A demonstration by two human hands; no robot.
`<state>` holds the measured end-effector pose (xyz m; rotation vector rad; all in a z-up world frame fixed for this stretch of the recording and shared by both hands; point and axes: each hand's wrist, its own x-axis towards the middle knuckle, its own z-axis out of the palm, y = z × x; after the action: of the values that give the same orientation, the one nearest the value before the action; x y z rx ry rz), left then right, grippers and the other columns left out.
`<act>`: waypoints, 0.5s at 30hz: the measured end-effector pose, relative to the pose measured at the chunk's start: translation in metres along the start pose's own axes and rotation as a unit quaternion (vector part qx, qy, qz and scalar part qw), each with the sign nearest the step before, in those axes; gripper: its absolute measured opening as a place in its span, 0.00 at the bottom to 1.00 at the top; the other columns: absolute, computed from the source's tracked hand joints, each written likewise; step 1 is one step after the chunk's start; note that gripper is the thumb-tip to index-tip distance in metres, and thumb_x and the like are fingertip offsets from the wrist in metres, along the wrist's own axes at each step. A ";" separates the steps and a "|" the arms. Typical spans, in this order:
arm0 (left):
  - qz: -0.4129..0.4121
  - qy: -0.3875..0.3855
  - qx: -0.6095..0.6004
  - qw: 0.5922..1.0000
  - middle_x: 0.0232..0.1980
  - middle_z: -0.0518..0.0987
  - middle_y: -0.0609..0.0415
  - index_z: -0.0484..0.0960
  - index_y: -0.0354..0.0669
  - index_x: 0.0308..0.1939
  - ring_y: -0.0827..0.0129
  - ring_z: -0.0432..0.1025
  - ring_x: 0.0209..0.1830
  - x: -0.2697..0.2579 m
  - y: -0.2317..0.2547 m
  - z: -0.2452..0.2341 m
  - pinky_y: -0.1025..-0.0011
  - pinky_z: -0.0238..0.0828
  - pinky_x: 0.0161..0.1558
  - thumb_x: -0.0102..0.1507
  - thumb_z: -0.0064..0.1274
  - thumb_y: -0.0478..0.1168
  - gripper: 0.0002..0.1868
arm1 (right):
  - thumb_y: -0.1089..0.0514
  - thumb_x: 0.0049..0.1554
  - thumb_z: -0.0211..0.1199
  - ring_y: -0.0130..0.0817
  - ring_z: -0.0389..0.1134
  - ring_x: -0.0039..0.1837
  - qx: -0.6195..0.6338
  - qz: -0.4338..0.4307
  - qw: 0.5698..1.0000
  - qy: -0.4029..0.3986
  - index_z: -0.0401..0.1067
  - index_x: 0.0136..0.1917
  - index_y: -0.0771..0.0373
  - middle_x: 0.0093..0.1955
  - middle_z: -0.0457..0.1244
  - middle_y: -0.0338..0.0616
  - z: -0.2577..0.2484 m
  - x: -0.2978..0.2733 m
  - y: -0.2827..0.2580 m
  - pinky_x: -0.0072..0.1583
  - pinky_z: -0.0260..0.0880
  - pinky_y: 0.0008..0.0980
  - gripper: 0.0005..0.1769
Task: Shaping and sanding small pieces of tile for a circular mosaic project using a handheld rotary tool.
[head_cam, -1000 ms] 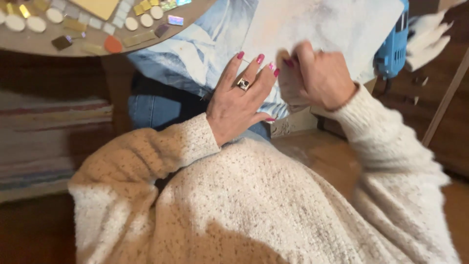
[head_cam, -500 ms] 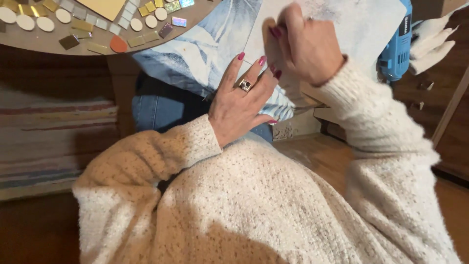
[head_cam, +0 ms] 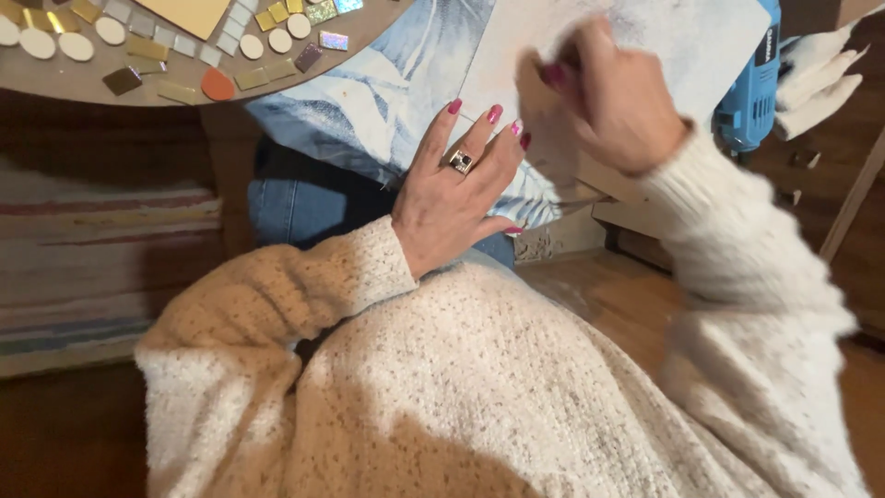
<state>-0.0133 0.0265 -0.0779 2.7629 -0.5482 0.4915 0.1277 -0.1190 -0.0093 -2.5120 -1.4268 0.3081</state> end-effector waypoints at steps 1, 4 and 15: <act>-0.002 -0.003 0.002 1.000 0.59 0.61 0.51 0.66 0.43 0.56 0.59 0.43 0.64 0.000 0.001 -0.001 0.54 0.26 0.64 0.53 0.40 0.71 0.41 | 0.67 0.61 0.51 0.36 0.59 0.25 0.004 -0.003 1.000 0.000 0.54 0.42 0.74 0.28 0.60 0.48 0.004 0.008 -0.003 0.26 0.56 0.28 0.09; -0.002 0.001 0.001 1.000 0.55 0.63 0.53 0.66 0.45 0.57 0.60 0.44 0.64 0.001 0.000 -0.002 0.54 0.26 0.64 0.52 0.43 0.70 0.40 | 0.68 0.55 0.55 0.36 0.59 0.24 -0.117 -0.056 0.987 0.094 0.59 0.45 0.70 0.29 0.62 0.44 0.014 0.018 -0.008 0.28 0.54 0.27 0.06; 0.030 -0.106 0.142 0.984 0.65 0.54 0.54 0.54 0.49 0.64 0.67 0.42 0.66 -0.001 0.007 0.015 0.40 0.19 0.58 0.59 0.14 0.74 0.43 | 0.71 0.52 0.52 0.33 0.59 0.22 0.037 0.155 0.975 -0.156 0.57 0.41 0.72 0.30 0.62 0.50 -0.020 -0.089 0.004 0.24 0.58 0.23 0.05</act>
<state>-0.0130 0.0155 -0.0900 3.1025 -0.6561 0.3093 0.0920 -0.2001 0.0139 -2.7092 -1.0845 0.8278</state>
